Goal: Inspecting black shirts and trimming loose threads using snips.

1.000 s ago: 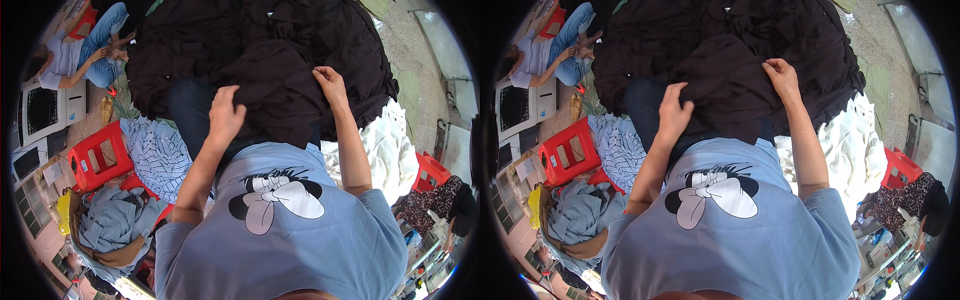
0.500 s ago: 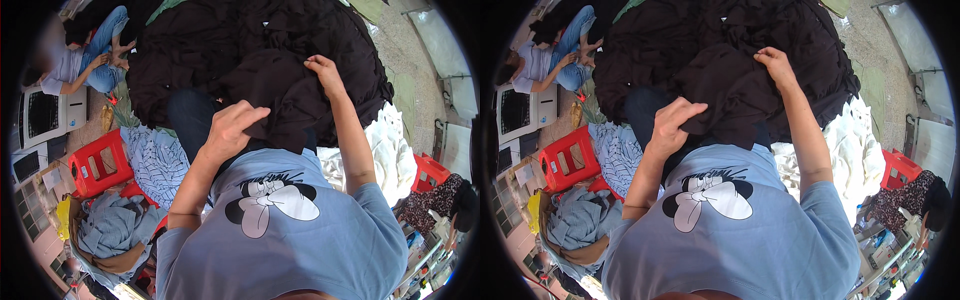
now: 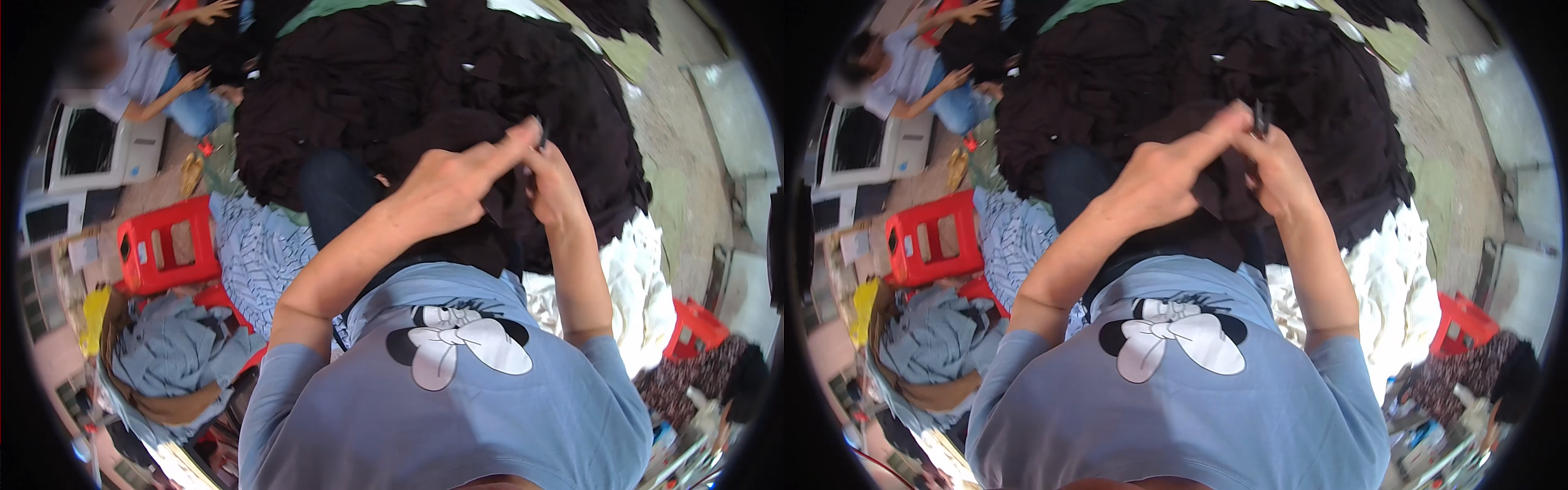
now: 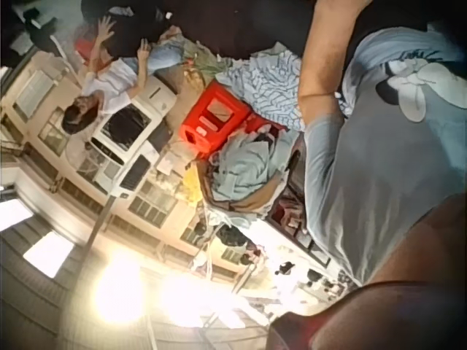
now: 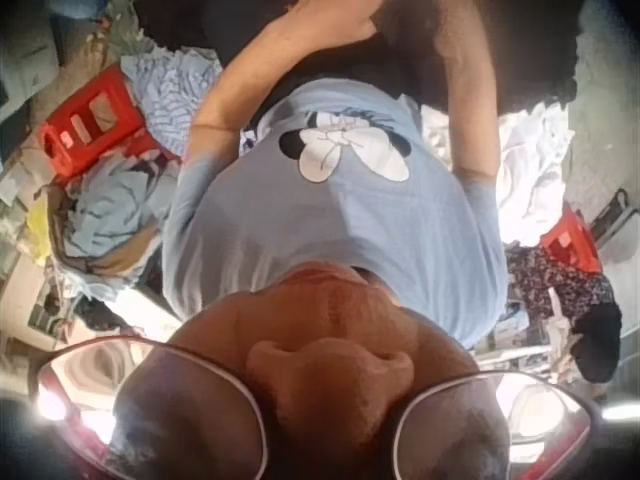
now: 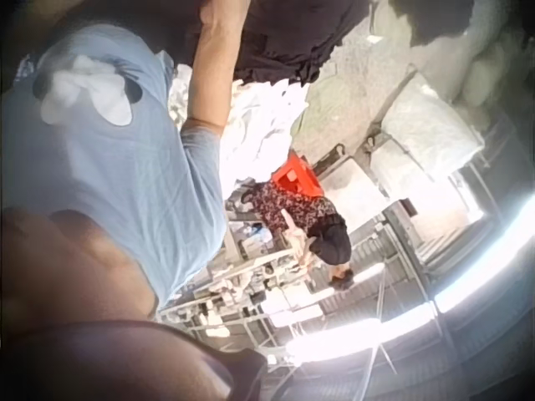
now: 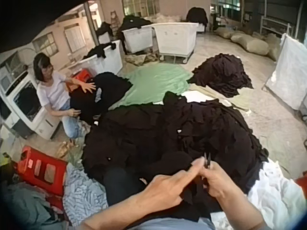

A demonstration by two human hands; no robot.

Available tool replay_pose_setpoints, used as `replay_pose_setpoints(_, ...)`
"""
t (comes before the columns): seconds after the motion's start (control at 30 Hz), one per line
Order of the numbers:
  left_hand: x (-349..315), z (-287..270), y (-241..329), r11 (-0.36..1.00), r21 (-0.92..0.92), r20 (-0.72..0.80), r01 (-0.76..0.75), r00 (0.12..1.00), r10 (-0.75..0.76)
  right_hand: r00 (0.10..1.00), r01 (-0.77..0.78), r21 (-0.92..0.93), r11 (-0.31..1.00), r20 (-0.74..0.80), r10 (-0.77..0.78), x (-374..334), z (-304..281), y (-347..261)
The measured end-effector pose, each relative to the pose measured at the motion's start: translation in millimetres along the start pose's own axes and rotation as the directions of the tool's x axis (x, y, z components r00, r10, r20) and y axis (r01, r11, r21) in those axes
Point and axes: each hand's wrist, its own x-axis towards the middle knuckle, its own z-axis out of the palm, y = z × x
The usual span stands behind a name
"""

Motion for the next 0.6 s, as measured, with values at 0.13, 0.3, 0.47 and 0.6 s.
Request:
replay_pose_setpoints(0.13,-12,10,-10,0.978,-0.157,0.049,0.139,0.990,-0.133,0.993,-0.116,0.208,0.971,0.061,0.105,-4,-29,17)
replay_pose_setpoints(0.3,-36,-20,-53,0.890,-0.321,0.119,0.323,0.946,-0.300,0.997,-0.015,0.321,0.947,-0.069,0.039,-3,-88,55)
replay_pose_setpoints(0.47,-20,-192,-146,0.842,0.431,-0.426,0.324,0.896,-0.126,0.990,0.033,0.429,0.903,-0.136,0.028,-4,-111,61)
replay_pose_setpoints(0.6,9,-358,-126,0.790,0.384,-0.808,0.478,0.587,0.038,0.988,0.033,0.444,0.895,-0.152,0.039,2,-114,68)
